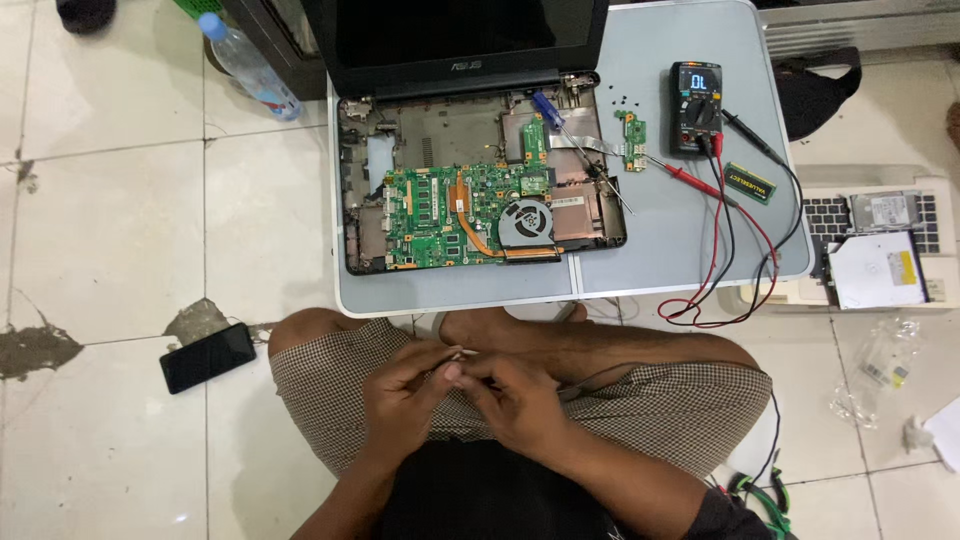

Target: The person sits on the floor and uses a multimeter to test the motherboard of a disassembled laptop. They connect the multimeter probes to various points on the circuit board and observe the readings on the multimeter display.

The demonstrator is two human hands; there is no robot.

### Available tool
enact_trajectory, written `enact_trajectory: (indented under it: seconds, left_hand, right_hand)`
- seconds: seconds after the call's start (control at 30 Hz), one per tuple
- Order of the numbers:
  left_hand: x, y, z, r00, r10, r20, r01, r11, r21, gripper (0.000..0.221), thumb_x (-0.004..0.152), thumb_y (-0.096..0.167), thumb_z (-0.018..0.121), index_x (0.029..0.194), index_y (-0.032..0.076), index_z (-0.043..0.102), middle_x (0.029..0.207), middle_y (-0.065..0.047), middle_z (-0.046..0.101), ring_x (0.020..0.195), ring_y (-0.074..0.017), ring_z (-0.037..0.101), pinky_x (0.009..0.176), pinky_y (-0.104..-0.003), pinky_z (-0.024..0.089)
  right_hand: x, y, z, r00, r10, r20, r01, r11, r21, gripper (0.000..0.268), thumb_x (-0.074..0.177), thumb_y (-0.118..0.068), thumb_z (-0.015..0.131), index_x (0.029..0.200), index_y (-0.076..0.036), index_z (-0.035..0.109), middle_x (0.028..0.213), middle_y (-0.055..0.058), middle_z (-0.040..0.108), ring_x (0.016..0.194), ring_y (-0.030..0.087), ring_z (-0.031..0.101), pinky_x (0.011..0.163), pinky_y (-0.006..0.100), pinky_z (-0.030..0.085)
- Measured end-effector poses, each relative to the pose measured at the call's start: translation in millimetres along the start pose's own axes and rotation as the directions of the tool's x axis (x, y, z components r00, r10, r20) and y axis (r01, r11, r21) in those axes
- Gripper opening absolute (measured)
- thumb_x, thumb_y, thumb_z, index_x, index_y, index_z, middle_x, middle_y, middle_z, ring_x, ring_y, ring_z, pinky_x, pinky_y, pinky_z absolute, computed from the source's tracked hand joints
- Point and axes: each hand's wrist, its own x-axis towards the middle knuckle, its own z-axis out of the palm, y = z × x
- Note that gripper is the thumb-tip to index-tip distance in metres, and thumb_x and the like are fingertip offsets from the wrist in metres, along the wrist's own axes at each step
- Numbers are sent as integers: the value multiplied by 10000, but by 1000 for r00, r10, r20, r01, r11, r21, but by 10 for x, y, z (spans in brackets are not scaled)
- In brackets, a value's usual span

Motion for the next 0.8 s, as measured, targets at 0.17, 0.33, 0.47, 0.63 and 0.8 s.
enact_trajectory:
  seconds: [0.17, 0.33, 0.47, 0.63, 0.8]
  left_hand:
    - [59, -18, -58, 994, 68, -82, -73, 996, -57, 129, 876, 68, 650, 980, 10, 700, 934, -127, 736, 878, -222, 725, 811, -315, 614]
    - [281, -96, -322, 953, 35, -301, -172, 880, -443, 165, 978, 146, 550, 1010, -16, 559, 852, -251, 672, 825, -390, 710, 835, -516, 616]
    - [624, -157, -733, 826, -320, -465, -169, 646, -745, 238, 866, 283, 601, 888, 47, 615, 774, -103, 626, 584, -352, 591, 502, -472, 488]
    - [1113, -282, -1084, 635, -348, -690, -179, 802, -570, 343, 867, 319, 704, 1089, 69, 628, 708, -39, 538, 620, -76, 517, 508, -190, 423]
    - [1407, -548, -1036, 818, -251, -517, -8, 895, -447, 143, 918, 98, 685, 1016, 35, 601, 725, -165, 655, 503, -190, 656, 450, -254, 538]
  right_hand:
    - [50, -64, -424, 970, 150, 193, -129, 984, -120, 418, 847, -285, 736, 1201, -105, 603, 1033, 50, 750, 907, 169, 724, 785, 298, 547]
    - [-53, 66, -946, 869, 316, 381, -107, 872, -478, 388, 753, -204, 744, 1124, -170, 636, 1123, 74, 719, 991, 329, 670, 820, 407, 507]
    - [72, -90, -1076, 894, 265, 361, -85, 892, -443, 203, 887, -271, 623, 1046, -151, 667, 1023, 42, 731, 916, 281, 673, 794, 385, 495]
    - [441, -163, -1029, 853, 94, 513, 67, 955, -287, 439, 905, -288, 626, 1283, -71, 572, 1207, 107, 674, 1061, 314, 612, 928, 420, 459]
    - [981, 436, -788, 959, -75, 273, 236, 746, -622, 595, 759, -362, 810, 1273, -131, 617, 1217, 141, 635, 1209, 369, 563, 1020, 485, 411]
